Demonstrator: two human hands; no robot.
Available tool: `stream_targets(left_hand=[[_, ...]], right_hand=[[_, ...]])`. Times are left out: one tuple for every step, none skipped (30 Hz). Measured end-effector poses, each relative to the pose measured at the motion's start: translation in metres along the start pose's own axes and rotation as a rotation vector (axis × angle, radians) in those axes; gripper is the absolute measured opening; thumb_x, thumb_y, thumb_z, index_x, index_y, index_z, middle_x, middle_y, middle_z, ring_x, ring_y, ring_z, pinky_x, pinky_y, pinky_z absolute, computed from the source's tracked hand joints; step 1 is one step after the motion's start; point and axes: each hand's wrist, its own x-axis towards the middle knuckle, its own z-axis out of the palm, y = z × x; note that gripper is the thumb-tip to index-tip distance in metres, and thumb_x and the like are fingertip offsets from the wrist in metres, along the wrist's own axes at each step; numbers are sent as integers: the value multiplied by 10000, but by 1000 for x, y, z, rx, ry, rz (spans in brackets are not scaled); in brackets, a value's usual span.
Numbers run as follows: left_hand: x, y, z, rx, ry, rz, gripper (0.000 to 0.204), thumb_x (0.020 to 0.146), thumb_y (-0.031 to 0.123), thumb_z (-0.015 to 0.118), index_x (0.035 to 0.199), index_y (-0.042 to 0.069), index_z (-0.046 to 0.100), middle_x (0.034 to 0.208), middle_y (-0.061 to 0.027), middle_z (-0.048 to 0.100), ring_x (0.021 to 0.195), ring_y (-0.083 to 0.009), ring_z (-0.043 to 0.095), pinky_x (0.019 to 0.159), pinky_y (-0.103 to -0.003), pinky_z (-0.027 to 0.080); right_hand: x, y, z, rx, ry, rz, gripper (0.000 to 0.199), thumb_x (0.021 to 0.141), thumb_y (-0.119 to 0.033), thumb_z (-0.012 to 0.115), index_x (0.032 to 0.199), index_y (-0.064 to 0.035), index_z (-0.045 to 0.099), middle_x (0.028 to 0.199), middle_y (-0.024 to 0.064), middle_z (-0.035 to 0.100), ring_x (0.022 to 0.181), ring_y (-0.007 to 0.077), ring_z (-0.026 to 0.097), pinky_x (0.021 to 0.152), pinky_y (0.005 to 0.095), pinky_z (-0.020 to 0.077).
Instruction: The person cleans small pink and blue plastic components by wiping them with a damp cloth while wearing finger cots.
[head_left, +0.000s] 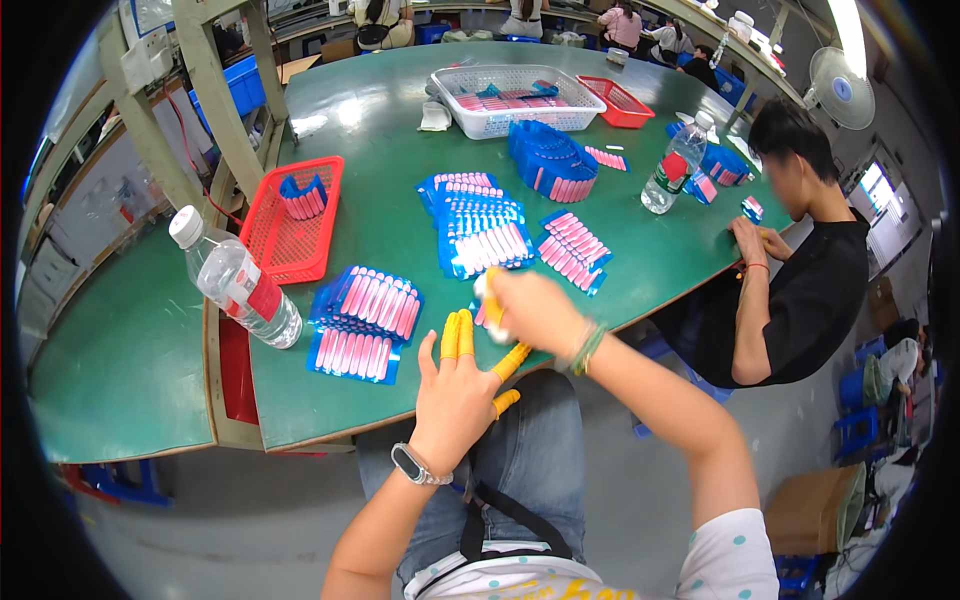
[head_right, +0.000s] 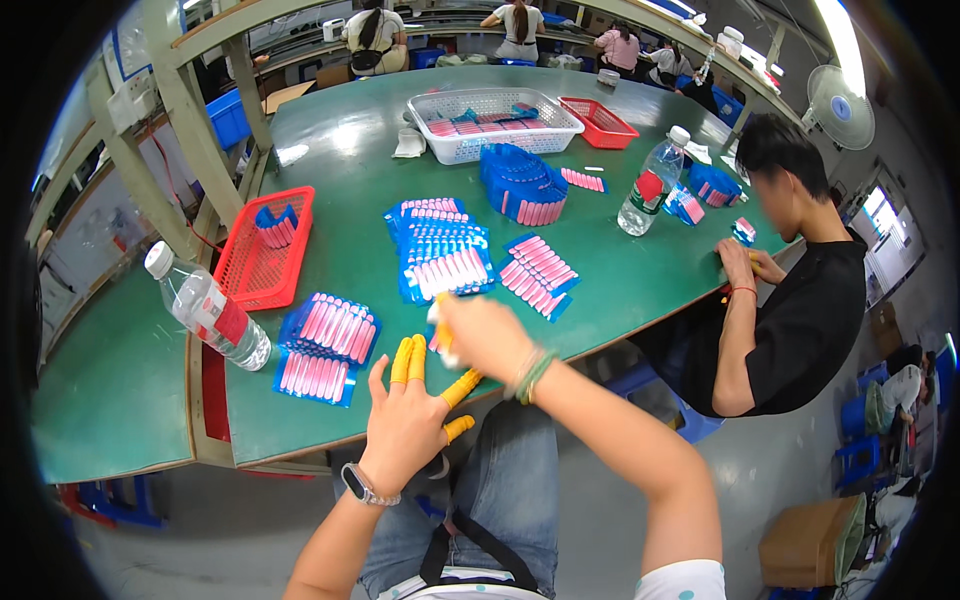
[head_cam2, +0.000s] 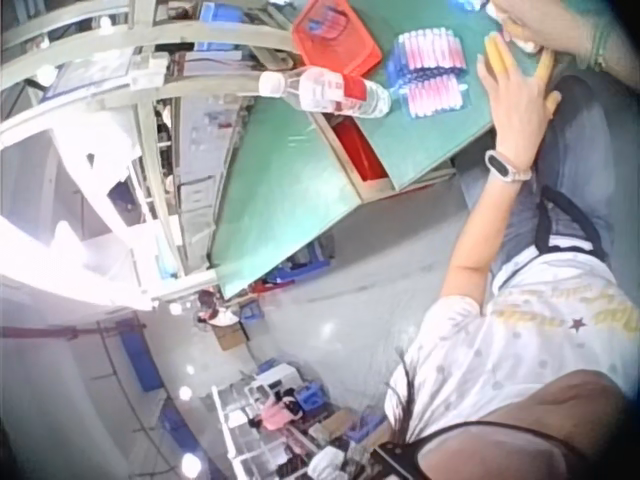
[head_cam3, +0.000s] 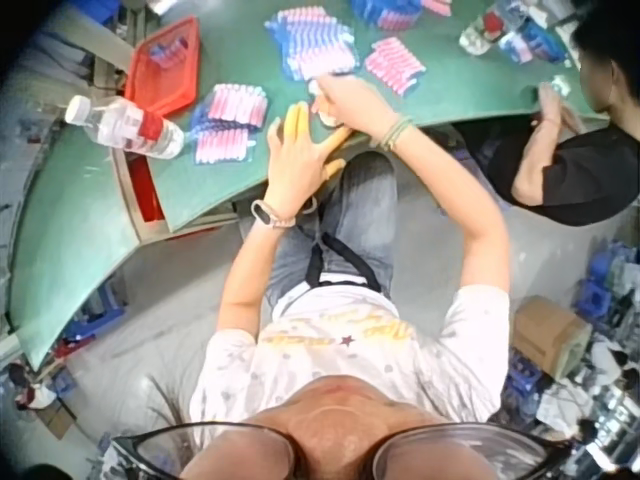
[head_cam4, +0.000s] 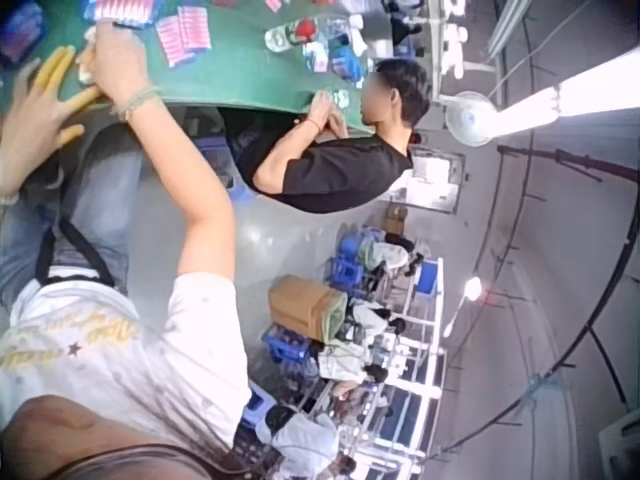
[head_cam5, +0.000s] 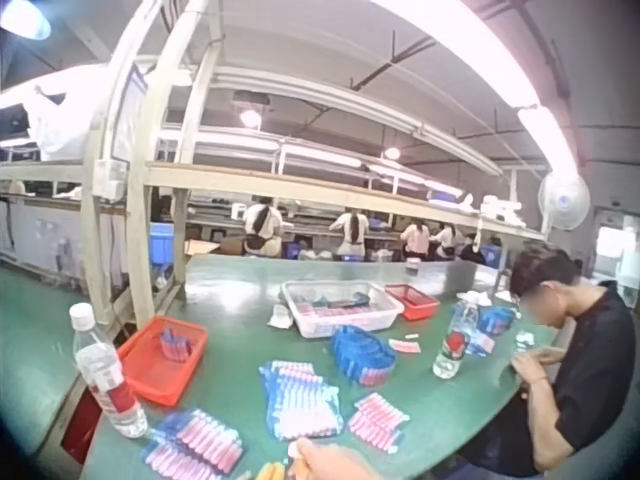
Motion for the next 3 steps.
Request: stream_targets(left_hand=[[-1,0,1,-3,-18,3,488,785,436,734,1254,331,650,1286,-265,549,1323,-345,444,1085,-560,224],[-2,-1,1,-5,-36,7,498,785,435,735,1262,325,647,1284,-259,552,1321,-342,446,1087,-564,223],[-3,2,2,-13,-42,17,498,785,435,735,1262,325,647,1284,-259,552,1321,-342,446,1087,-564,223]], right_hand=[[-6,-12,1,7,-51,-82,222,784,-106,650,977,-40,562,791,195,674,754,394,669,648,495,536],[-5,-15,2,-14,-43,-82,259,780,-103,649,1018,-52,562,781,195,675,748,397,669,649,495,538],[0,-7,-2,22,-86,26,308,768,-107,662,1052,-65,550,826,172,687,772,396,672,674,505,538]])
